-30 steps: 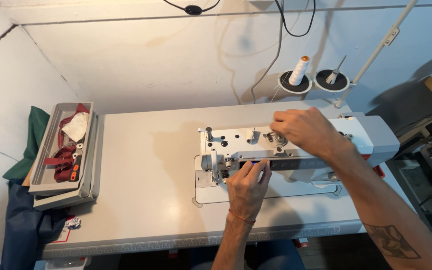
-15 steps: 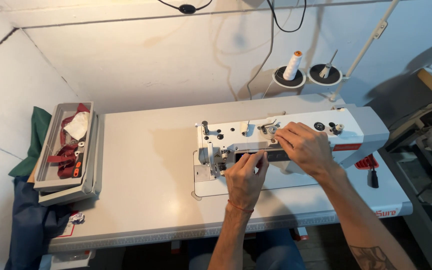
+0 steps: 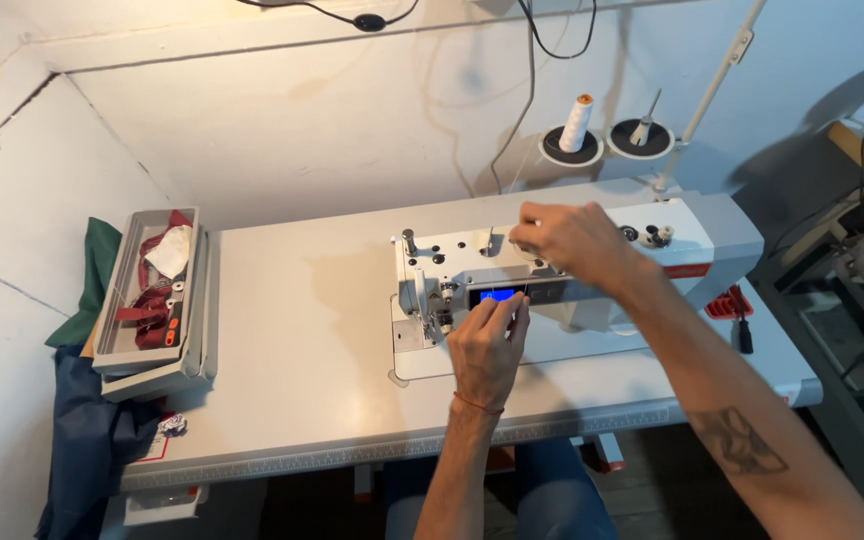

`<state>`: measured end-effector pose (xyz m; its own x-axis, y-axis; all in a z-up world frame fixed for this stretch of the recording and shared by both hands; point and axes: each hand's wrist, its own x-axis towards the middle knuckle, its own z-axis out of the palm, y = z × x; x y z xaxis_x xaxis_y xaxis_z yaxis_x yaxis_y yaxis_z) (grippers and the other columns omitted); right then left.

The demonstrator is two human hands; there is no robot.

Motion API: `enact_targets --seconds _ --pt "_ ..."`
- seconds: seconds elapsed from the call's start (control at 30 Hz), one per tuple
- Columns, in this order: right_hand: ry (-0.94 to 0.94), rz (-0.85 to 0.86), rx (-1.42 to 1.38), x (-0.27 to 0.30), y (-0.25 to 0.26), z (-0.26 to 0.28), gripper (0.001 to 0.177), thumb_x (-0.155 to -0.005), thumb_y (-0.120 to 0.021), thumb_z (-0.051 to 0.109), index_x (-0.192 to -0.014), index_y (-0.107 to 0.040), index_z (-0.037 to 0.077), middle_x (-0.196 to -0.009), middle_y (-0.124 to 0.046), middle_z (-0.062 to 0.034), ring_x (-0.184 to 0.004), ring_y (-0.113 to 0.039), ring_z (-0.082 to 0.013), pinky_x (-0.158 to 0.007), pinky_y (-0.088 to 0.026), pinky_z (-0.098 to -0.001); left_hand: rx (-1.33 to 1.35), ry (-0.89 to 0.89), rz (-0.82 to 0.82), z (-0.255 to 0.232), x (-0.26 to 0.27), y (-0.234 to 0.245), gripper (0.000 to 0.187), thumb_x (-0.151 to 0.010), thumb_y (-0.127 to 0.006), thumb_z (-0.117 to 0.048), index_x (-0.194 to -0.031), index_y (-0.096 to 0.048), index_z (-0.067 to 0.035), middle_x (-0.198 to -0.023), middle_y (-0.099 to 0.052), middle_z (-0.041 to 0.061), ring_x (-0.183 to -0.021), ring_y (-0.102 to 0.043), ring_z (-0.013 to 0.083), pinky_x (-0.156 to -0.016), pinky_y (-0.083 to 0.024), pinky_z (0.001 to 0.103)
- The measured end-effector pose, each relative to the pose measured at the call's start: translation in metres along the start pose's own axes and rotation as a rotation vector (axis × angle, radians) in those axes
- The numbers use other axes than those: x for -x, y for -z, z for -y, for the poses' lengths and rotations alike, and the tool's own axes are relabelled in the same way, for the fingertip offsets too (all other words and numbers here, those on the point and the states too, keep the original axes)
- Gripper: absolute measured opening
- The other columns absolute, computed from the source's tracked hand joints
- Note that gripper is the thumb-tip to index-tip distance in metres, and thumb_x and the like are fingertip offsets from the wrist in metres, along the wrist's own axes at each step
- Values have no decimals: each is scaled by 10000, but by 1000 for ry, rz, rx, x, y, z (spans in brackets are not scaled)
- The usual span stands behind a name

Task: The recorder threads a spool of white thread through an industrial sewing machine.

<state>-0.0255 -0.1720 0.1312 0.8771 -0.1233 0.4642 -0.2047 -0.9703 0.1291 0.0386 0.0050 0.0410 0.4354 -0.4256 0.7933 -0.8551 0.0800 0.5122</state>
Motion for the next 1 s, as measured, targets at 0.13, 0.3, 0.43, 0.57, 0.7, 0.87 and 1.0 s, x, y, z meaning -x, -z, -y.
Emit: enact_targets --seconds 0.13,0.3,0.43,0.57,0.7,0.87,1.0 --pt "-93 208 -49 -11 4 -17 153 -938 -648 279 -941 -746 161 -960 -692 8 -781 -706 -260 -658 -563 -424 -27 7 29 0 1 4 77 -923 -790 -140 -945 -753 -76 -739 -635 6 -619 -637 130 -506 -510 278" --pt "-151 86 -75 17 -1 -17 162 -913 -689 292 -950 -771 158 -953 -707 23 -790 -706 -250 -659 -559 -409 -32 -1 48 9 5 4 69 -930 -788 -158 -941 -761 -95 -742 -645 -15 -617 -630 111 -500 -504 268" --pt "-204 -75 -140 41 -5 1 130 -910 -716 241 -968 -787 149 -949 -719 31 -800 -706 -209 -650 -565 -373 -20 -5 69 15 8 5 85 -941 -786 -176 -971 -770 -98 -766 -658 -22 -629 -621 100 -495 -503 251" --pt "-238 -157 -174 52 -21 7 110 -929 -722 218 -965 -780 132 -951 -718 29 -856 -706 -187 -687 -576 -357 -29 -18 76 10 4 11 86 -945 -781 -180 -972 -770 -100 -769 -647 -19 -636 -606 109 -521 -503 273" --pt "-284 -218 -238 55 -23 13 125 -936 -736 215 -989 -775 109 -943 -713 12 -910 -681 -192 -751 -573 -362 -31 -38 68 8 4 13 90 -953 -773 -196 -958 -760 -107 -796 -652 -24 -654 -610 108 -521 -499 271" --pt "-259 -280 -290 59 -31 7 131 -936 -735 210 -1002 -765 101 -960 -711 5 -935 -663 -194 -790 -570 -371 -43 -55 69 6 3 16 102 -954 -772 -205 -939 -753 -106 -788 -647 -22 -665 -608 116 -528 -493 278" --pt "-237 -203 -217 53 -9 22 133 -941 -716 215 -1011 -753 107 -977 -702 7 -908 -675 -204 -726 -569 -387 -58 -67 76 3 11 21 94 -958 -765 -211 -949 -750 -119 -813 -659 -23 -682 -614 127 -544 -505 282"
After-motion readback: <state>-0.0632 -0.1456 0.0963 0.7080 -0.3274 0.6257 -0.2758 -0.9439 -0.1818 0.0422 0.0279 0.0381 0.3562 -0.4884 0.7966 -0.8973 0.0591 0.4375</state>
